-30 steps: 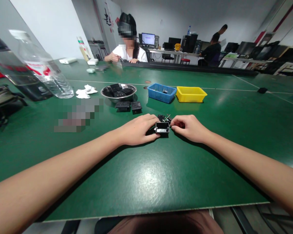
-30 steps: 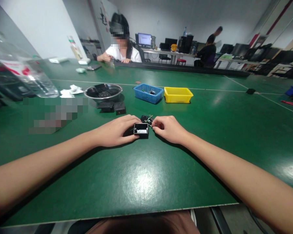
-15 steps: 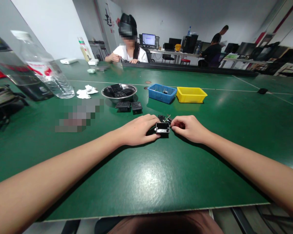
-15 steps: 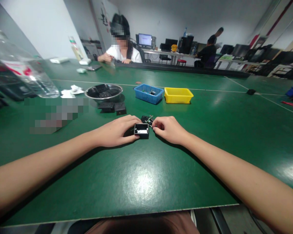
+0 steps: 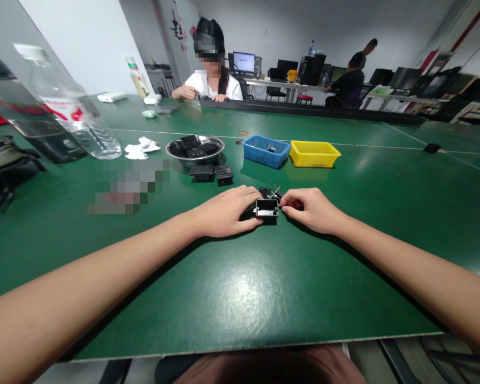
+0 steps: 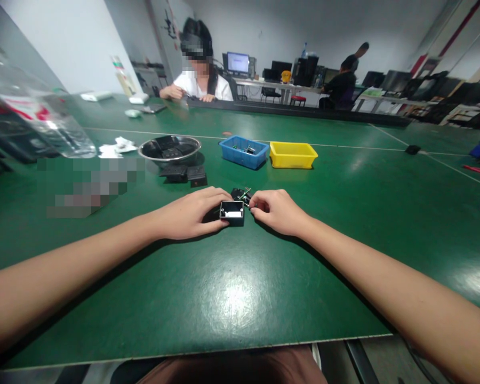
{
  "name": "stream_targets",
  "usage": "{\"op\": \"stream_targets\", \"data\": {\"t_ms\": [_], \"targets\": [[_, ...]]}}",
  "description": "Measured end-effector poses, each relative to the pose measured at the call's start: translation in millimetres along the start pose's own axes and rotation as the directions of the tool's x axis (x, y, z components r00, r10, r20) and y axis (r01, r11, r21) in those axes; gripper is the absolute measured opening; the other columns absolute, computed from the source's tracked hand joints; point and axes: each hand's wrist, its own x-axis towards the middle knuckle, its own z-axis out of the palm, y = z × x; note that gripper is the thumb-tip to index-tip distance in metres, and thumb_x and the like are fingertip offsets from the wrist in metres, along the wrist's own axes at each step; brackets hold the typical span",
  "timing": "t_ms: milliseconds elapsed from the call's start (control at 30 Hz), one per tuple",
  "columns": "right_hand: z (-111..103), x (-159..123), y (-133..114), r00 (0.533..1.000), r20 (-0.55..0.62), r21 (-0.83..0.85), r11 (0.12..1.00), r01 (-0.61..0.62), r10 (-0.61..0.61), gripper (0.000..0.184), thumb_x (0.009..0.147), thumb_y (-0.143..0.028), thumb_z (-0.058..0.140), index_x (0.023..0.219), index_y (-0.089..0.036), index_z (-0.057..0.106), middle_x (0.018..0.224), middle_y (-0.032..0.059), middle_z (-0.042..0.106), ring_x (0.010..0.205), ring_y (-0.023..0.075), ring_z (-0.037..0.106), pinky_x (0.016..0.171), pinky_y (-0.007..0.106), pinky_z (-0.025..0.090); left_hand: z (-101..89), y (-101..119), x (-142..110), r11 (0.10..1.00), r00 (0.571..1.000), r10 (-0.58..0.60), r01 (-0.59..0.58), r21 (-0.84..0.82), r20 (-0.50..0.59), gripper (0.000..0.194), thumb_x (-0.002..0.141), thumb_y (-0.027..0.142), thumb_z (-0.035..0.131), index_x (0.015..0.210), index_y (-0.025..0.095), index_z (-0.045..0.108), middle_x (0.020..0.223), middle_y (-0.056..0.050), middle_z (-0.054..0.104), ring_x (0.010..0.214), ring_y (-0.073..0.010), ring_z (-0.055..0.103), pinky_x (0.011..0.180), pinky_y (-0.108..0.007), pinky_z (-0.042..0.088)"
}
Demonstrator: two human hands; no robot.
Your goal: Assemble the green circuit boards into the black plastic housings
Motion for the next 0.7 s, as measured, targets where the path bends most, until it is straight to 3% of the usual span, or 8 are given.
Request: {"op": "stream_targets", "data": {"t_ms": [700], "targets": [[0.1, 0.2, -0.8, 1.0, 0.008, -0.007, 1.0, 0.001, -0.001, 0.008, 0.082, -0.014, 0.063, 0.085, -0.016, 0.07, 0.067, -0.0022, 0.061, 0.06, 0.0111, 0.052, 0.062, 0.024, 0.037, 0.3, 0.8, -0.1, 1.0, 1.0, -0.013, 0.013, -0.008, 0.01, 0.032, 0.094, 0.038, 0.055, 0.114, 0.014, 0.061, 0.115, -0.013, 0.066, 0.107, -0.026, 0.062, 0.096, -0.04, 0.05]]}}
